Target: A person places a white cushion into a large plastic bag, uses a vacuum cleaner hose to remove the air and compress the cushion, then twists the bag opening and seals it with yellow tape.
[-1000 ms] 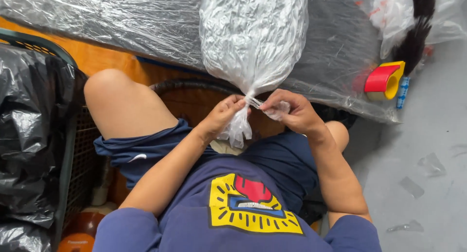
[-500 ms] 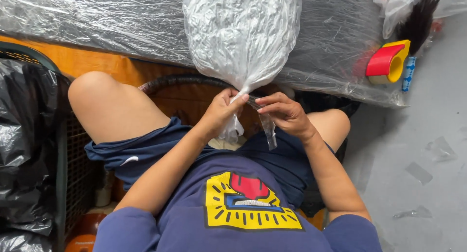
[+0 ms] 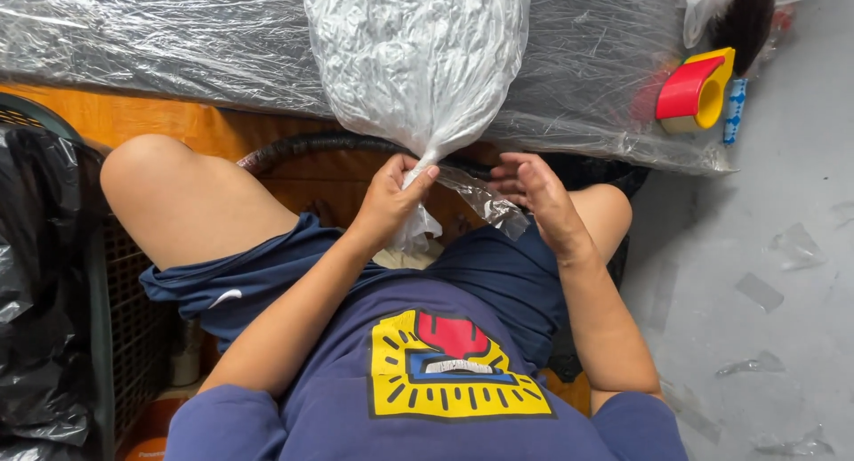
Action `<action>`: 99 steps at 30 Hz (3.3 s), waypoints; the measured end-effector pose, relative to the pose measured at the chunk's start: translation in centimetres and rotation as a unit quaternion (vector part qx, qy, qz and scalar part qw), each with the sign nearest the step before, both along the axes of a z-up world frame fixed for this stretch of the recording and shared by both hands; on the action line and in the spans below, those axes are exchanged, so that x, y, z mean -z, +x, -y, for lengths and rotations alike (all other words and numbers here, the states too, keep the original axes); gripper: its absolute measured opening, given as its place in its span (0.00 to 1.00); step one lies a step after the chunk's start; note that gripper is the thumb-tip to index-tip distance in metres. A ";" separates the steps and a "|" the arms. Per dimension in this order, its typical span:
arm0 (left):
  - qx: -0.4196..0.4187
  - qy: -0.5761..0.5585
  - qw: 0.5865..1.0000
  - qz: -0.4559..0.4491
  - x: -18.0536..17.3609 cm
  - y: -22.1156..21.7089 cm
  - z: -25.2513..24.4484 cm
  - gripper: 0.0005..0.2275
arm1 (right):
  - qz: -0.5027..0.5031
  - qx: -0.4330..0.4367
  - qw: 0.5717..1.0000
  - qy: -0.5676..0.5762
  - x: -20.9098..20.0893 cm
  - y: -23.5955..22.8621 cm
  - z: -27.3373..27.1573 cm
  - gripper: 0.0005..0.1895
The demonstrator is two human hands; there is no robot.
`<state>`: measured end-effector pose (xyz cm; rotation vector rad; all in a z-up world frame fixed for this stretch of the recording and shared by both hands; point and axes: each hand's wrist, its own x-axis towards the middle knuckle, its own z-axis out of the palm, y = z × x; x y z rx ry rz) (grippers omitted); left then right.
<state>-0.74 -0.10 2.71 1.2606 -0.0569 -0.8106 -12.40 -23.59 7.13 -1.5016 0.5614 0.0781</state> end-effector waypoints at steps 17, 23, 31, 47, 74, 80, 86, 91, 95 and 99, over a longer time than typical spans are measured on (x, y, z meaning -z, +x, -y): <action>-0.012 -0.055 0.995 -0.087 2.0 0.0 0.4 0.14 | 0.106 -0.159 0.981 0.022 2.1 -1.5 2.5 0.07; 0.004 -0.045 0.994 -0.096 1.6 -0.3 0.4 0.16 | 0.081 -0.174 0.959 -0.209 5.6 1.0 1.2 0.09; -0.027 0.034 0.985 -0.168 2.8 -2.0 1.0 0.26 | -0.153 -0.159 0.952 -0.210 16.4 4.9 -5.0 0.20; -0.107 -0.055 0.984 -0.132 1.4 -3.7 1.8 0.17 | 0.060 -0.284 0.824 0.486 17.7 8.5 -8.9 0.37; -0.052 0.185 0.912 0.363 2.4 -4.2 0.1 0.07 | 0.011 -0.255 0.781 -0.570 -12.2 9.0 -13.2 0.13; 0.002 0.158 0.927 0.339 0.2 -3.2 -0.3 0.20 | 0.012 -0.264 0.865 -0.426 -12.9 7.4 -8.5 0.22; 0.046 0.130 0.962 0.238 -0.5 -2.5 -0.5 0.18 | -0.002 -0.164 0.944 -0.288 -9.7 4.5 -4.9 0.23; 0.011 0.111 0.980 0.163 -0.3 -2.9 -0.5 0.10 | 0.055 -0.061 0.987 -0.142 -2.7 0.6 -1.2 0.17; 0.031 0.099 0.984 0.147 1.5 -2.5 -0.2 0.10 | 0.038 -0.012 0.997 -0.065 5.8 -0.6 -0.8 0.14; 0.082 0.071 0.990 0.095 1.8 -1.3 -1.1 0.09 | 0.028 0.034 0.998 0.045 8.5 -0.9 -0.5 0.07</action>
